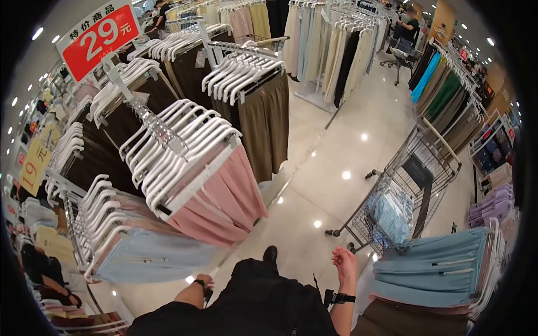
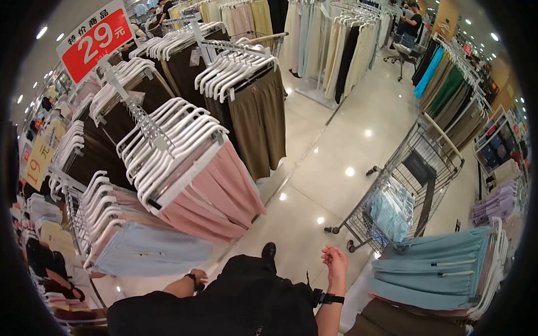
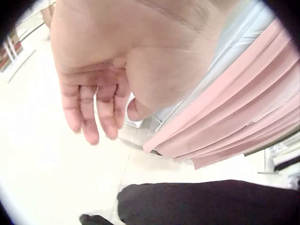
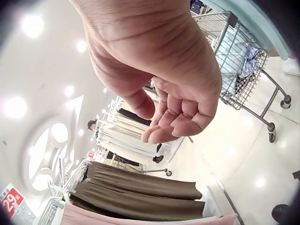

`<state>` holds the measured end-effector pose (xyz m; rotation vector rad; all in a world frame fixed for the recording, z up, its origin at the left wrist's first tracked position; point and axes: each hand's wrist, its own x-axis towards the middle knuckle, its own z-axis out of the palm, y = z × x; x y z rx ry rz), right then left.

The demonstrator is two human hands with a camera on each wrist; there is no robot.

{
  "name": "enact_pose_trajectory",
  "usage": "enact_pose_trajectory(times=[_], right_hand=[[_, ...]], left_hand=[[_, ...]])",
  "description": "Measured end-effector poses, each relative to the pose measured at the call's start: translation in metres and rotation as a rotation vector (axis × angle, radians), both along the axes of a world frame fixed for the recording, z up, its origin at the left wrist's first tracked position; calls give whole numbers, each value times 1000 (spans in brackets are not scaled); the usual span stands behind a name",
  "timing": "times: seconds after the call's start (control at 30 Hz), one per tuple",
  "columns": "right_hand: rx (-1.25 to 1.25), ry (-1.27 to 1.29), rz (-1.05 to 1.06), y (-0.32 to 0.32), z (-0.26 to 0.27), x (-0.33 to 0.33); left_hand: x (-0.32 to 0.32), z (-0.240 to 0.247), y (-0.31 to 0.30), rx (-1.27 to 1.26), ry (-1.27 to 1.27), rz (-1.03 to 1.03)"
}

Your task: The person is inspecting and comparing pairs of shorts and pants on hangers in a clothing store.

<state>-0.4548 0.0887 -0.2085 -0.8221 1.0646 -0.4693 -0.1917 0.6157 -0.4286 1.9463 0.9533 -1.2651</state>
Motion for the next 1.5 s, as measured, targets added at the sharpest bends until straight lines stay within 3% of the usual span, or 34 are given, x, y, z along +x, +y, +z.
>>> enact_pose_trajectory(times=[0.03, 0.1, 0.17, 0.23, 0.3, 0.43, 0.53, 0.67, 0.83, 0.97, 1.07, 1.13, 1.23, 1.3, 1.33, 1.37, 1.43, 1.5], right_hand=[[-8, 10, 0, -1, 2, 16], [-5, 13, 7, -2, 2, 45], [-1, 27, 13, -1, 3, 71], [-3, 18, 157, 0, 7, 98], [-26, 41, 225, -5, 10, 124], [-113, 90, 359, -15, 31, 177], [-131, 107, 431, -16, 46, 210], [-149, 108, 546, -20, 48, 237], [-155, 102, 618, -46, 52, 272], [-190, 42, 677, -86, 58, 329], [-230, -7, 730, -111, 74, 381], [-250, -14, 792, -132, 74, 417], [-271, -55, 882, -169, 68, 471], [-336, -68, 918, -194, 64, 499], [-337, -82, 936, -208, 63, 510], [-331, -85, 948, -222, 65, 519], [-396, -82, 955, -246, 70, 533], [-432, -79, 942, -271, 69, 550]], left_hand=[[8, 23, 5, -12, 3, -23], [24, 31, 18, -87, 23, -197], [39, 34, 12, -126, 19, -240], [51, 39, -11, -152, -31, -279], [67, -2, -28, -274, -77, -97], [75, 43, -103, -545, -289, -18], [67, 56, -126, -626, -359, -44], [32, 22, -100, -527, -372, -5], [-26, -16, -11, -352, -119, 333], [-59, 8, 25, -261, -111, 459], [-72, 29, 8, -191, -181, 569], [-87, 1, 3, -254, -233, 575], [-82, -3, -64, -304, -347, 655], [-72, 1, -118, -314, -575, 128], [-55, 14, -158, -333, -518, 290], [-44, 7, -190, -400, -561, 248], [5, 51, -270, -292, -514, 59], [35, 50, -328, -71, -674, -315]])
